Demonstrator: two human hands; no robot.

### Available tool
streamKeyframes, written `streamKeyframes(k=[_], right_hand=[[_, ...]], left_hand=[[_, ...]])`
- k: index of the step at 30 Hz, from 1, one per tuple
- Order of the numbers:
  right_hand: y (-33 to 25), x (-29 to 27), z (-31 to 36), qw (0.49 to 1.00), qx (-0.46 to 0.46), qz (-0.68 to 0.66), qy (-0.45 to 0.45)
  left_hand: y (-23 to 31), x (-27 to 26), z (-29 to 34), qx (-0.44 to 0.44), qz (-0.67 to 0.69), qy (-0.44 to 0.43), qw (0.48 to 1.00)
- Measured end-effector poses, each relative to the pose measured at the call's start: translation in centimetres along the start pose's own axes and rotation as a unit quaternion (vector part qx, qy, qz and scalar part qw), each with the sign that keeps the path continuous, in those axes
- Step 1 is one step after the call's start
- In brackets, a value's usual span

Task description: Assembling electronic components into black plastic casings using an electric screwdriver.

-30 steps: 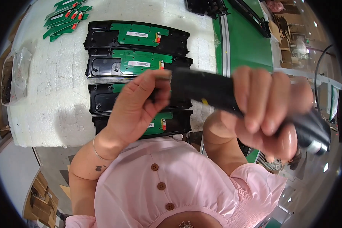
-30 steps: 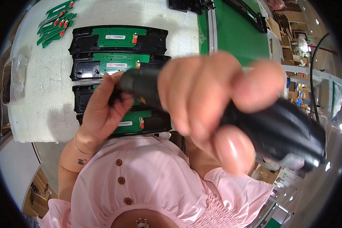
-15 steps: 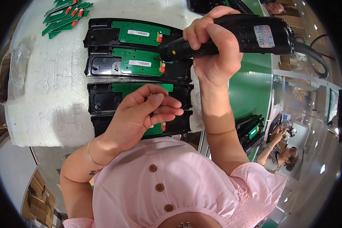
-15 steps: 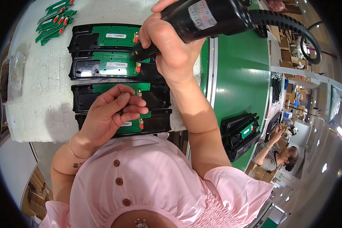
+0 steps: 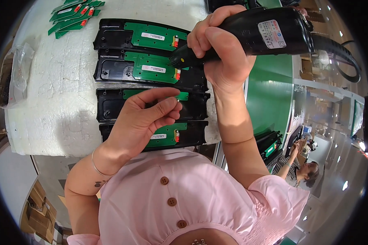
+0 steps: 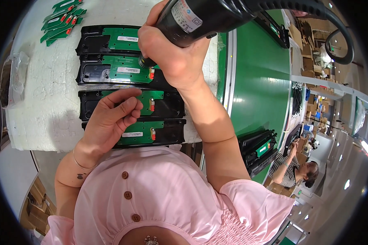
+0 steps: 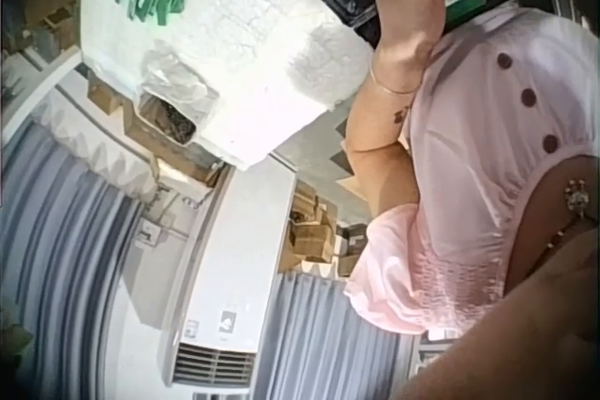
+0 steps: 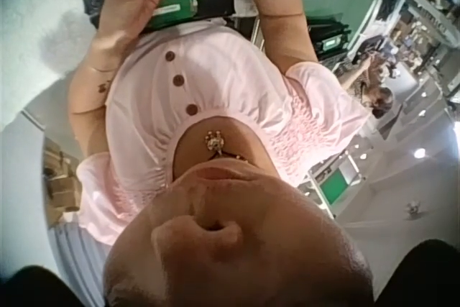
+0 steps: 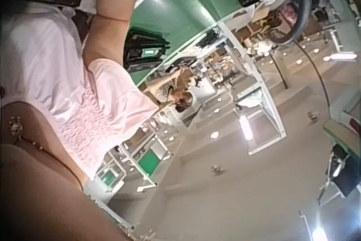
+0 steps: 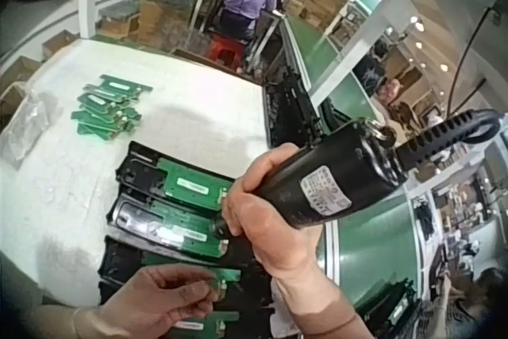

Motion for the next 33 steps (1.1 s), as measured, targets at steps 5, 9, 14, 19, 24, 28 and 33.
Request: streamKeyframes(k=[5,9,14,19,24,28,33], right_hand=[[-1.2,1.2,-0.1,0.993,0.094,-0.026,0.071],[-1.2,0.9,-0.2,0.994,0.094,-0.006,0.054],[-1.2,0.9,0.1,0.994,0.092,-0.010,0.057],[-1.1,1.0,0.1,0.994,0.099,-0.009,0.053],[-0.9,0.5,0.2,0.995,0.090,-0.013,0.033],[-4.0,1.2,1.2,0.995,-0.087,0.028,-0.045],[-9.7,1.0,2.3,0.976,-0.011,-0.044,-0.211]], left_hand=[[-0.5,-0.8,-0.4,0.024,0.088,-0.027,0.995],[-0.6,-0.2,-0.3,0.018,0.094,-0.015,0.995],[-1.1,-0.3,-0.1,-0.003,0.125,-0.013,0.992],[-1.0,-0.7,-0.2,0.001,0.145,-0.028,0.989],[-0.6,-0.3,-0.5,0.011,0.155,-0.001,0.988],[-0.8,-0.7,-0.8,0.025,0.187,-0.003,0.982],[-0.9,-0.4,-1.3,0.012,0.220,-0.052,0.974]])
Point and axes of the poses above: each hand's wrist, its own z-axis away from the middle knuckle, its own x-axis out of the palm, y = z × x, the point moved 1 cm from there along -z, towards the middle knuckle, and after that the axes turned 7 degrees about -z, right-handed, at the moved point
